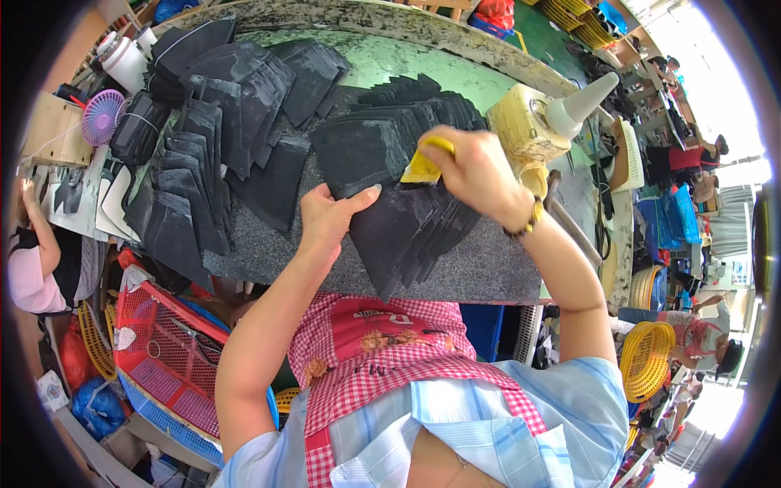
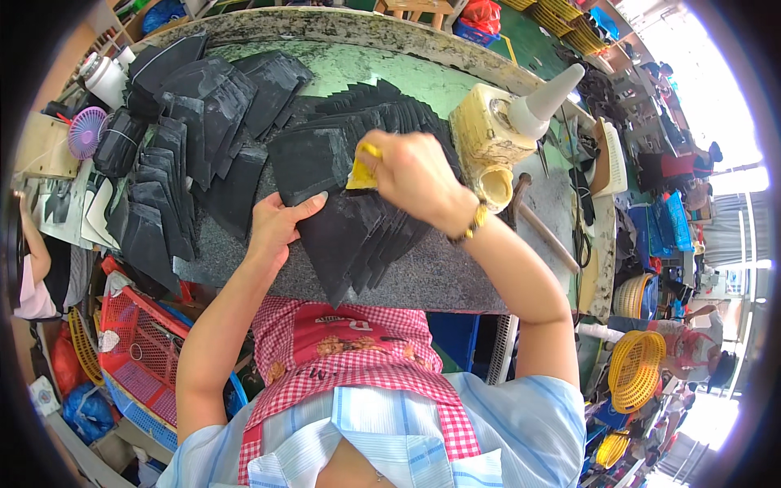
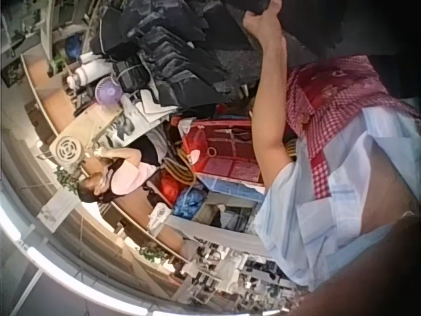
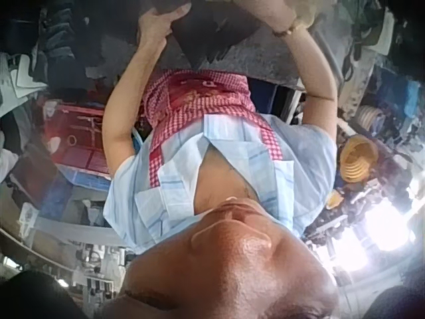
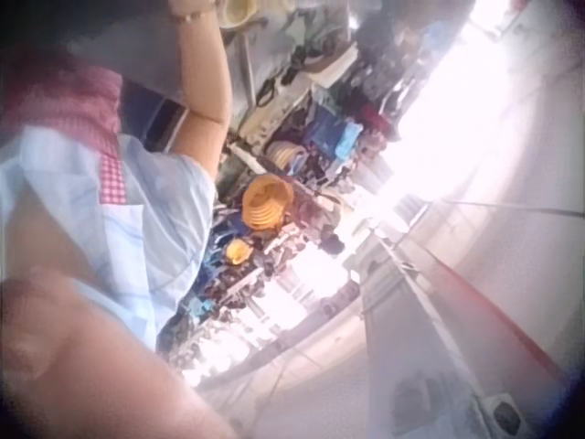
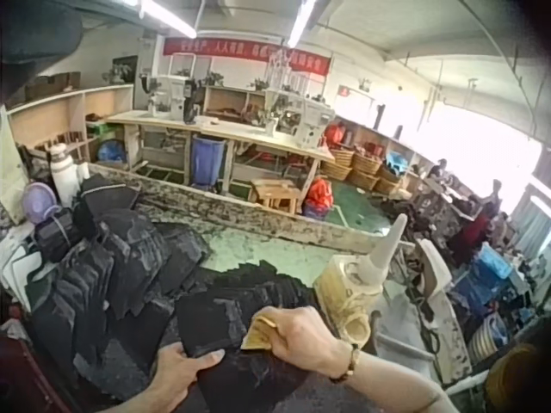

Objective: The person applies adhesive to shoe upper parts using a brush dipped into a glue pot.

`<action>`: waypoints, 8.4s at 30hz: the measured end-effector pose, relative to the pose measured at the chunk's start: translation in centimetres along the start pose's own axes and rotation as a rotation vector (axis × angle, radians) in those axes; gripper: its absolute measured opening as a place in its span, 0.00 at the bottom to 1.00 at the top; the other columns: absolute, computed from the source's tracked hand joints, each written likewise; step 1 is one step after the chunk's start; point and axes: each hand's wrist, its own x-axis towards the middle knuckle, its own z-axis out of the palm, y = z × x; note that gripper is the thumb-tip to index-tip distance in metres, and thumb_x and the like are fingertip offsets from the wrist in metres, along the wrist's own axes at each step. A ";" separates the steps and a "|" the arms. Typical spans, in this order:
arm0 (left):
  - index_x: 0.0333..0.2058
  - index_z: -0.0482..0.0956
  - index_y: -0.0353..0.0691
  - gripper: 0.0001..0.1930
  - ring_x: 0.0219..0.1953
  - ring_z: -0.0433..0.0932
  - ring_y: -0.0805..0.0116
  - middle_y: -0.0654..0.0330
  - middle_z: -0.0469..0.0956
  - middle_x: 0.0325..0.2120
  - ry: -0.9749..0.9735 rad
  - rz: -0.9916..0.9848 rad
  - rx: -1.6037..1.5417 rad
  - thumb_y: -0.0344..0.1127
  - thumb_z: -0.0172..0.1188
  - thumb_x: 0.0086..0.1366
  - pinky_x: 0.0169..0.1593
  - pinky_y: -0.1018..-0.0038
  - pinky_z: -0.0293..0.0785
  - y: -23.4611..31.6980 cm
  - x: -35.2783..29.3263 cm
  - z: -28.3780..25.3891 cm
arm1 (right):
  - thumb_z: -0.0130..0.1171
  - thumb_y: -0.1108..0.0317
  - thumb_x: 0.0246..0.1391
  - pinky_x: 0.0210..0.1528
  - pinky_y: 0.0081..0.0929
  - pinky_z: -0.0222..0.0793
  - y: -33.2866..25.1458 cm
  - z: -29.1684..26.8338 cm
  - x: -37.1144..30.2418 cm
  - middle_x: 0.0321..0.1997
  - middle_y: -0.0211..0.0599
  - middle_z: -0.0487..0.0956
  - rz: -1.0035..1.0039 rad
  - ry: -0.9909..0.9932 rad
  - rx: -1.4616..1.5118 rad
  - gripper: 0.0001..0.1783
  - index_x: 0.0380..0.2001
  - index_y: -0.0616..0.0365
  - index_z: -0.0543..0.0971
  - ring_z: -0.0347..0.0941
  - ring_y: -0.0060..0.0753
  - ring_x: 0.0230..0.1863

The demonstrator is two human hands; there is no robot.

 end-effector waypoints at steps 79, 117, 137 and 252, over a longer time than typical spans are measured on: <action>0.45 0.76 0.35 0.17 0.46 0.79 0.57 0.53 0.80 0.43 -0.133 -0.164 -0.441 0.28 0.67 0.57 0.51 0.62 0.76 9.1 26.8 3.6 | 0.57 0.69 0.60 0.26 0.14 0.71 2.5 -7.1 -9.8 0.31 0.33 0.80 0.652 0.255 0.735 0.09 0.40 0.63 0.78 0.74 0.15 0.24; 0.44 0.71 0.34 0.24 0.41 0.80 0.59 0.54 0.79 0.40 -0.058 -0.160 -0.090 0.33 0.73 0.53 0.44 0.61 0.80 0.3 1.7 2.8 | 0.57 0.64 0.58 0.33 0.39 0.72 5.3 -7.4 -16.2 0.32 0.44 0.79 0.345 0.489 -0.053 0.10 0.41 0.56 0.77 0.76 0.50 0.33; 0.43 0.69 0.29 0.29 0.37 0.81 0.64 0.50 0.78 0.38 -0.019 -0.077 -0.110 0.33 0.77 0.48 0.39 0.73 0.80 0.0 2.0 3.3 | 0.56 0.63 0.59 0.24 0.31 0.72 3.8 -1.9 4.3 0.24 0.43 0.80 0.373 -0.080 0.044 0.11 0.37 0.61 0.78 0.79 0.32 0.22; 0.51 0.68 0.28 0.35 0.46 0.79 0.60 0.50 0.77 0.45 -0.208 -0.129 0.115 0.44 0.74 0.53 0.47 0.61 0.78 1.2 2.7 5.3 | 0.62 0.59 0.51 0.23 0.25 0.68 6.0 -12.6 -7.6 0.18 0.36 0.78 0.635 0.353 0.106 0.15 0.26 0.63 0.82 0.73 0.22 0.19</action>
